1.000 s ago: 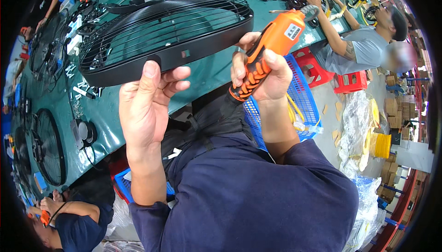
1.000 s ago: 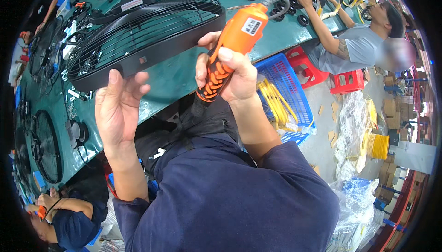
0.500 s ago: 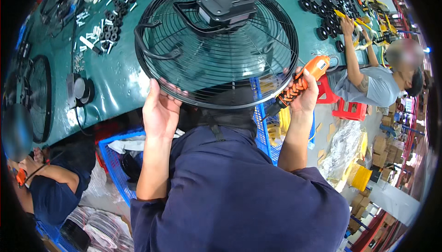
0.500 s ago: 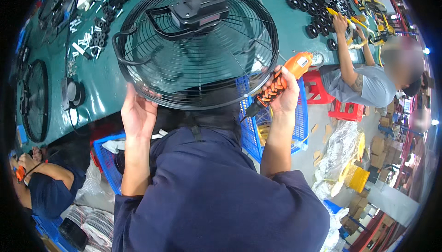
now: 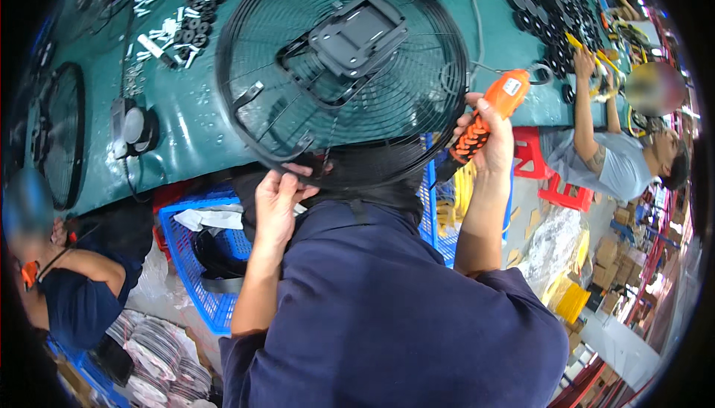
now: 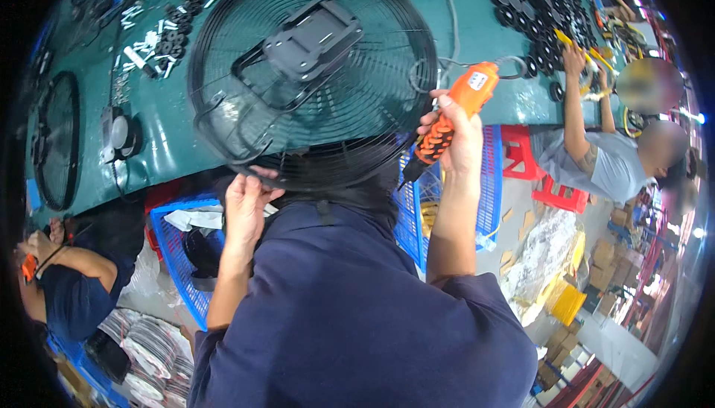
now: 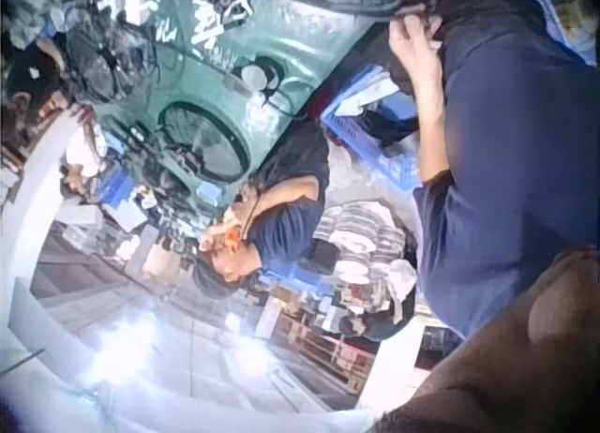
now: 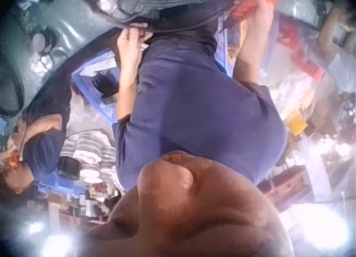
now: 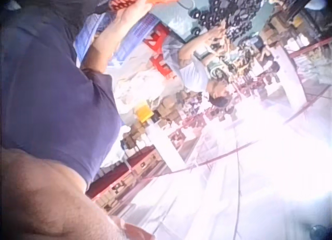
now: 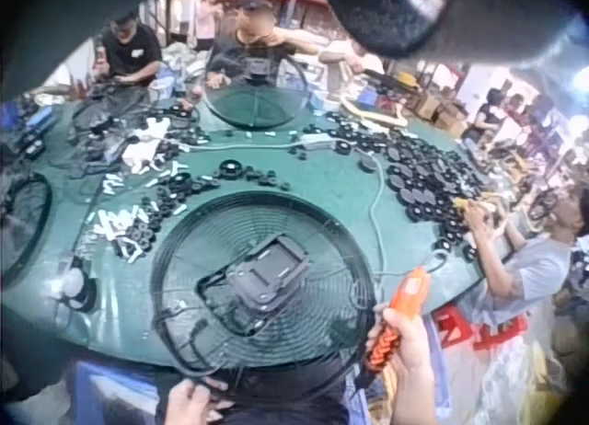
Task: Assemble fan components including the frame and guard using tools.
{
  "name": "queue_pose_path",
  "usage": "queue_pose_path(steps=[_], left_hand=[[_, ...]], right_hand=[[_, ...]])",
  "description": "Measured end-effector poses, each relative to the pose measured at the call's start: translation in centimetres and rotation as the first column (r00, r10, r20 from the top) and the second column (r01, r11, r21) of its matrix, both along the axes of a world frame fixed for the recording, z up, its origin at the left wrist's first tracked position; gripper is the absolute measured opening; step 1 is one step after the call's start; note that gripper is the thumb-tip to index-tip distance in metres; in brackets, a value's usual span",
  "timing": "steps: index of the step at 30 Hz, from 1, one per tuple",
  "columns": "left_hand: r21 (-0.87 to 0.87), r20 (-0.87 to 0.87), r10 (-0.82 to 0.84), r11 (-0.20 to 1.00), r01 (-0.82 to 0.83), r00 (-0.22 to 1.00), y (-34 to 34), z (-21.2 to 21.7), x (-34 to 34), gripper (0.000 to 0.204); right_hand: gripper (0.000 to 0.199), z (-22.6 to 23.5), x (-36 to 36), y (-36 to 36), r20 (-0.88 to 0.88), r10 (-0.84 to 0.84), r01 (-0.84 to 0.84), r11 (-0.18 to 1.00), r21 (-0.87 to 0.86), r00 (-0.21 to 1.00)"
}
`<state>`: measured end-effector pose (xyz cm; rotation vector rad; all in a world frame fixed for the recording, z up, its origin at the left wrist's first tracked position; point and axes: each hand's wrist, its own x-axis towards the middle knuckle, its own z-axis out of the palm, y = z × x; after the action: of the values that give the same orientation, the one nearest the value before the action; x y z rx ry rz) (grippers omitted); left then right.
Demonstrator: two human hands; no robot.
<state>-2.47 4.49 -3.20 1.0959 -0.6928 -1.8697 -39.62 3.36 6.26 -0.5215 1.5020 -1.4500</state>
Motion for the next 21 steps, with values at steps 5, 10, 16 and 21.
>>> queue_pose_path(steps=[5, 10, 16, 21], left_hand=[[0.099, 0.136, -0.175, 0.982, 0.162, 0.975, -1.9, 1.4, 0.5, 0.035], [-0.115, 0.487, -0.084, 0.981, 0.159, 0.87, -6.1, 6.8, 6.8, 0.009], [-0.56, 0.784, 0.621, 0.724, 0.403, -0.026, -19.3, 9.0, 14.2, 0.014], [-0.145, 0.915, 0.222, 0.961, 0.237, -0.337, -26.1, 8.2, 15.8, 0.024]], right_hand=[[0.042, 0.4, -1.0, -2.7, -0.027, -0.043, 0.038, 0.986, -0.163, 0.999], [0.044, 1.8, -3.8, -0.7, 0.261, 0.07, 0.025, 0.938, -0.345, 0.963], [0.05, 4.7, -2.8, 0.3, 0.278, 0.329, -0.064, 0.742, -0.668, 0.903], [0.053, 7.9, -4.2, 1.9, -0.091, 0.238, -0.223, 0.612, -0.758, 0.967]])
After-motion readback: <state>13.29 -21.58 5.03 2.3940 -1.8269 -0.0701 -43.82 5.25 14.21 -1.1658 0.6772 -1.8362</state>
